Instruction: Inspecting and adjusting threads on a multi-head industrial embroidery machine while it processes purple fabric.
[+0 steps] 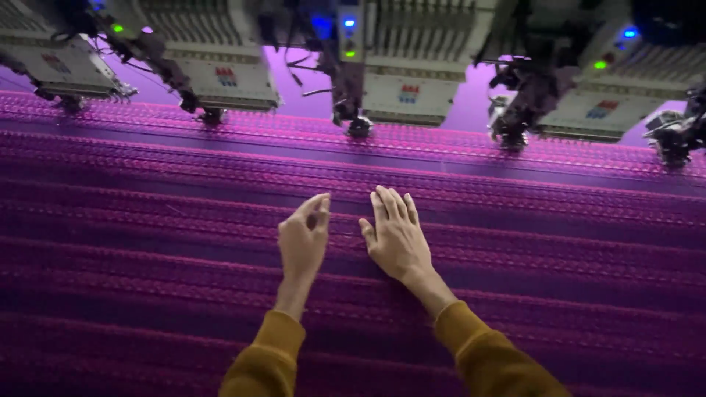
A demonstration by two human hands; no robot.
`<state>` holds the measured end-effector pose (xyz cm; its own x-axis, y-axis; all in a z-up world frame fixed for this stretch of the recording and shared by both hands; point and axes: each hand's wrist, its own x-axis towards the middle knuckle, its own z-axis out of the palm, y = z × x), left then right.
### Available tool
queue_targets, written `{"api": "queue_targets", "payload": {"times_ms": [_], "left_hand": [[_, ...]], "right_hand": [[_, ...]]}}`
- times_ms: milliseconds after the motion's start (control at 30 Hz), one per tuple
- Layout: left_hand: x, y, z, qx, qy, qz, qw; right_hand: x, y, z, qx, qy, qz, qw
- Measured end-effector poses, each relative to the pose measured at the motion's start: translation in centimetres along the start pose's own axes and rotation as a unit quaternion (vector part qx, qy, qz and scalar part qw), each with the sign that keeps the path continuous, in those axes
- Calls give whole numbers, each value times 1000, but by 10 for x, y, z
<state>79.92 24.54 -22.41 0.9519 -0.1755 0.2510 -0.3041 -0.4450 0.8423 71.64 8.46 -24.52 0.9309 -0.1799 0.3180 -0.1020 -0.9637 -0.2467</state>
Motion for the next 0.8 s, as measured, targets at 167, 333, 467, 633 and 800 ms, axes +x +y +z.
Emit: {"api": "queue_targets", "payload": {"times_ms": [167,333,467,633,800], "left_hand": [[0,-8,-52,-5,-6,-12,1000],[43,-90,-122,40,78,-14,996],[70,-123,-162,-6,123,-34,992],[75,-124,-168,-82,128,-70,986],[75,-124,-176,-122,118,-75,983]], "right_hand": [[25,-63,24,32,35,-23,999],[64,-113,60,203,150,26,967],[117,-144,85,223,172,28,959],[163,-160,127,130,154,22,979],[179,-182,133,25,89,32,995]]}}
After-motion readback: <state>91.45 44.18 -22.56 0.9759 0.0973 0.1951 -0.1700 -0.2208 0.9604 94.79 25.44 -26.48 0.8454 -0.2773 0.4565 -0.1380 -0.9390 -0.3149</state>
